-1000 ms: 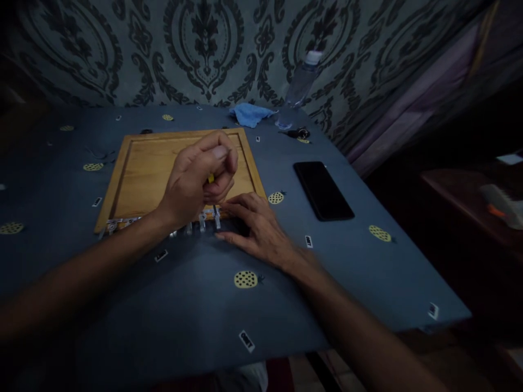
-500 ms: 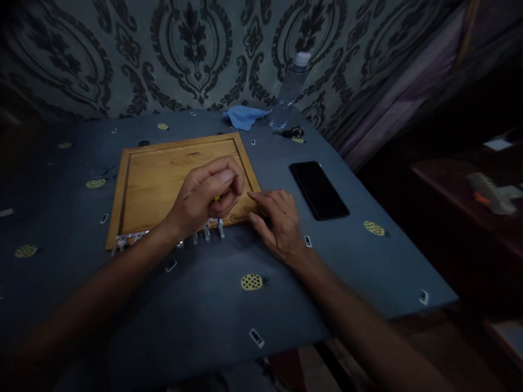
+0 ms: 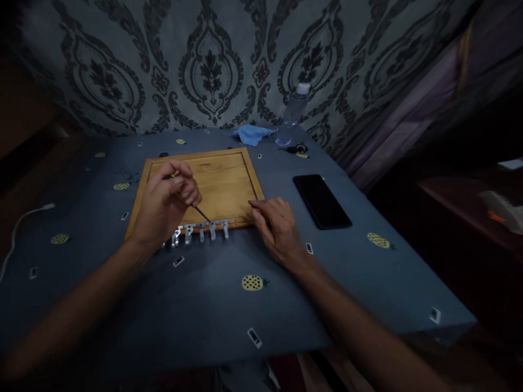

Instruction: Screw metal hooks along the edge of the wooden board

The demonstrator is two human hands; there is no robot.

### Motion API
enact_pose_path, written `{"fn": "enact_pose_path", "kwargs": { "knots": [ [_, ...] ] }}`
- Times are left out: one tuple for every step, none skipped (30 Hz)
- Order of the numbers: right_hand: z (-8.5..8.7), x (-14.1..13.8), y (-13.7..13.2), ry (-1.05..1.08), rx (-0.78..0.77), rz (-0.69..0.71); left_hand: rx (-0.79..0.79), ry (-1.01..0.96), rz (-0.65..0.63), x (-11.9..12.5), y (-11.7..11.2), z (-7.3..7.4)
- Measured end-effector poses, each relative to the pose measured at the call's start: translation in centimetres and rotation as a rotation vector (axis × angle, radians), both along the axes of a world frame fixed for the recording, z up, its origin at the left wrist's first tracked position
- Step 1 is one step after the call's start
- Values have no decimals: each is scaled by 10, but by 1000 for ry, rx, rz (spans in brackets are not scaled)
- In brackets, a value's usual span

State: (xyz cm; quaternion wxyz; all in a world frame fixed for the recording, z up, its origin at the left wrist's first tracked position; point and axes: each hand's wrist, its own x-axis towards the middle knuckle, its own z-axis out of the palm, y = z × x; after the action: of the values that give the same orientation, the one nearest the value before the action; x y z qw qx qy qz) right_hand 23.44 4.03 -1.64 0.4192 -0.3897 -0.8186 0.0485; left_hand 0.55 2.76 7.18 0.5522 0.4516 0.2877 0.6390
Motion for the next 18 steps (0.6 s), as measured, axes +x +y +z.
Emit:
{"fn": "enact_pose_path", "kwargs": {
  "knots": [
    [0,-1,0,5,-7,19,-6,-11,31,-1,-1,-2],
    [0,-2,-1,10,-14,36,-6,-19,59,-2,-2,-3],
    [0,-4,-1,22,-17,46,-1,-21,81,-2,-3,-3],
    [0,-5,-3,40,-21,56,5,-15,97,-2,-3,-2],
    [1,-7,-4,63,-32,62,13,-3,105,-1,-3,-1],
    [2,-9,-6,85,-51,71,23,12,109,0,-3,0],
    [3,-11,-8,96,-77,82,31,26,110,1,-2,1],
    [5,-13,-9,95,-99,104,37,37,109,3,-1,2],
    [7,-16,-9,86,-124,130,41,46,107,4,0,4],
    [10,-19,-9,71,-150,163,42,54,106,5,2,5],
    [12,-22,-7,52,-184,192,40,62,106,7,4,6],
    [13,-25,-5,32,-220,212,36,71,109,8,6,7],
    [15,-28,-2,17,-255,227,28,79,111,9,9,8],
    [15,-31,0,4,-292,240,17,87,109,10,12,8],
    [14,-34,3,-8,-321,253,3,92,101,12,14,8],
    [13,-37,5,-14,-334,257,-10,92,87,13,17,7],
    [12,-38,7,-24,-332,262,-21,86,68,15,19,6],
    [10,-39,8,-32,-321,264,-28,77,48,16,20,5]
  ]
}}
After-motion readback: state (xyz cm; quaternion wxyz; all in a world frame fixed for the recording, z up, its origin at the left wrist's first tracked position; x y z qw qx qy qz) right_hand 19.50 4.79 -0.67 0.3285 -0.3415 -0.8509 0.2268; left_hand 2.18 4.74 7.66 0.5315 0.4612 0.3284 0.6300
